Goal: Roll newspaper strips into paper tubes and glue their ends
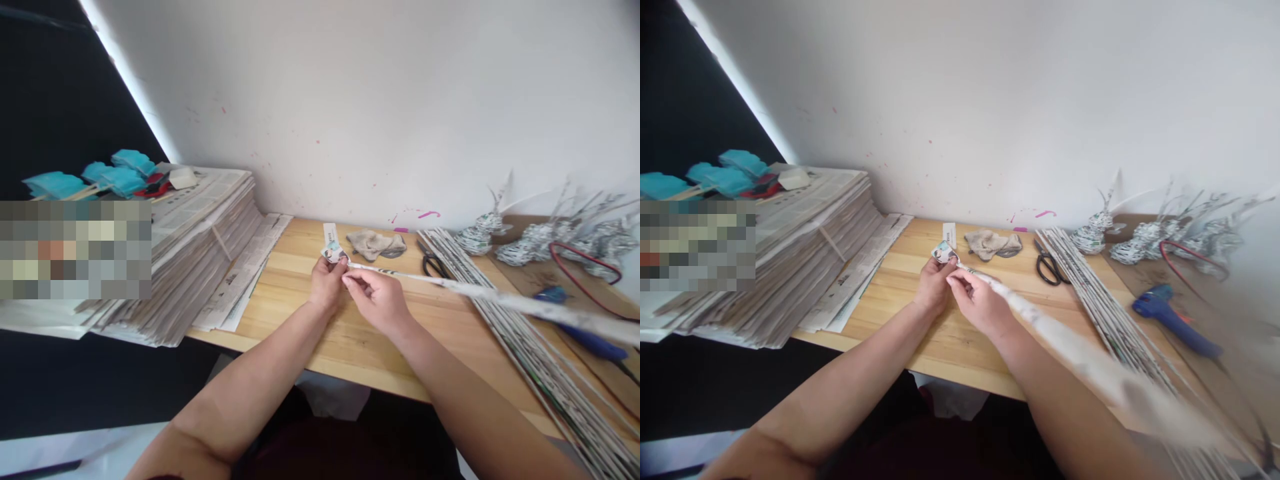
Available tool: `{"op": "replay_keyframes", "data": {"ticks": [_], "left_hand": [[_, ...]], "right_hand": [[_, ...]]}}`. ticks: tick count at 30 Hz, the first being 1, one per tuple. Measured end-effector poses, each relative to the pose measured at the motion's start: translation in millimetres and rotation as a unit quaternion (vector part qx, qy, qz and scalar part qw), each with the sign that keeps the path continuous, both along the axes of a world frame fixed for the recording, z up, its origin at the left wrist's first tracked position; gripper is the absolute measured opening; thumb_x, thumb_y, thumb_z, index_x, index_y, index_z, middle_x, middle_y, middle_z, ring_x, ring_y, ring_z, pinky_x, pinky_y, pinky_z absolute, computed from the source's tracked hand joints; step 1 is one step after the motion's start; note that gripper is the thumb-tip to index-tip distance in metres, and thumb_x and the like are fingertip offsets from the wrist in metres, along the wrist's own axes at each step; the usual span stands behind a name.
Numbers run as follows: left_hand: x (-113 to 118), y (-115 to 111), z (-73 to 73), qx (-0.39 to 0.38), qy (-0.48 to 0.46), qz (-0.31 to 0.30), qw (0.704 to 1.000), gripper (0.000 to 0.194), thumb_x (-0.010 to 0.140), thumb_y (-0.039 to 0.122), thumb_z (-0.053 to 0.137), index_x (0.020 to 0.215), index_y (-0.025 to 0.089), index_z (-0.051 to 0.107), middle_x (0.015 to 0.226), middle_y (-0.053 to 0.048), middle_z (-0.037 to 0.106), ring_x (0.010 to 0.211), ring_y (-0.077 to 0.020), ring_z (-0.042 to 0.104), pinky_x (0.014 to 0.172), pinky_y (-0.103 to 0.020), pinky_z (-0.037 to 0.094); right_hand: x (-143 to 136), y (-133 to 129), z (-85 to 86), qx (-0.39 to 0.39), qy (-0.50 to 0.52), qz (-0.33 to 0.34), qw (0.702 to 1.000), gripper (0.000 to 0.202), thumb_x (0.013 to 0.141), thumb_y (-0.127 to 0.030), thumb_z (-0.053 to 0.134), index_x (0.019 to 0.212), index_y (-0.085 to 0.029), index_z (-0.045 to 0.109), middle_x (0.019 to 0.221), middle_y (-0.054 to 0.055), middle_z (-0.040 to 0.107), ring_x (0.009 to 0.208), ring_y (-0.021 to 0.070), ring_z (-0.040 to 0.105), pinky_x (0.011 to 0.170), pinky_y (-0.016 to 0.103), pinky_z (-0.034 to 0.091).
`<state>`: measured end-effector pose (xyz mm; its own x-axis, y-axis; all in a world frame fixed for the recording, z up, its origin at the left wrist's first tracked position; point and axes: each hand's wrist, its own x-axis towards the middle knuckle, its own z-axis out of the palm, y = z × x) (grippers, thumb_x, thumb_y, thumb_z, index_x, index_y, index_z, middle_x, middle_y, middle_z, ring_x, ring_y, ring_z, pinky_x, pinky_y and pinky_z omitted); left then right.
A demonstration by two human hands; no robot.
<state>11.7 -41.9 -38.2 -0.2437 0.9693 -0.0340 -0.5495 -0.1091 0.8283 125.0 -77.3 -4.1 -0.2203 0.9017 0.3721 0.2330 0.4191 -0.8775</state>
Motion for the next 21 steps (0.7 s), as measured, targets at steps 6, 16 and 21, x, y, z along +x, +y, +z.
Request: {"op": "replay_keyframes", "data": {"ticks": [6, 16, 21], "left_hand": [[-0.3, -0.3, 1.6, 0.0, -0.027, -0.003, 1.0, 0.035, 0.06, 0.025, 0.079, 0.085, 0.015, 0.058, 0.072, 0.001, 0.063, 0.062, -0.0099, 0.057, 0.063, -0.024, 0.044], [2.0, -3.2, 6.7, -0.013, 0.02, -0.02, 1.0, 0.039, 0.058, 0.032, 0.083, 0.083, 0.014, 0.06, 0.071, -0.001, 0.065, 0.06, -0.0104, 0.059, 0.063, -0.025, 0.047], [4.8, -6.8, 10.2, -0.008, 0.025, -0.05, 0.998, 0.04, 0.056, 0.033, 0.084, 0.083, 0.015, 0.06, 0.069, -0.001, 0.066, 0.057, -0.0105, 0.058, 0.06, -0.024, 0.047]], "right_hand": [[-3.4, -3.0, -2.8, 0.11, -0.069, -0.014, 0.991, 0.026, 0.089, -0.025, 0.055, 0.113, -0.03, 0.065, 0.1, 0.005, 0.07, 0.081, 0.0195, 0.064, 0.072, 0.031, 0.049], [19.9, 20.6, 4.5, 0.222, -0.309, -0.175, 0.908, 0.016, 0.083, -0.025, 0.061, 0.097, -0.02, 0.067, 0.097, 0.01, 0.07, 0.1, 0.0297, 0.056, 0.092, 0.045, 0.031], [21.1, 24.4, 0.4, 0.168, -0.336, -0.162, 0.913, 0.012, 0.082, -0.029, 0.065, 0.088, -0.021, 0.07, 0.084, 0.007, 0.072, 0.087, 0.0271, 0.06, 0.086, 0.043, 0.029]]}}
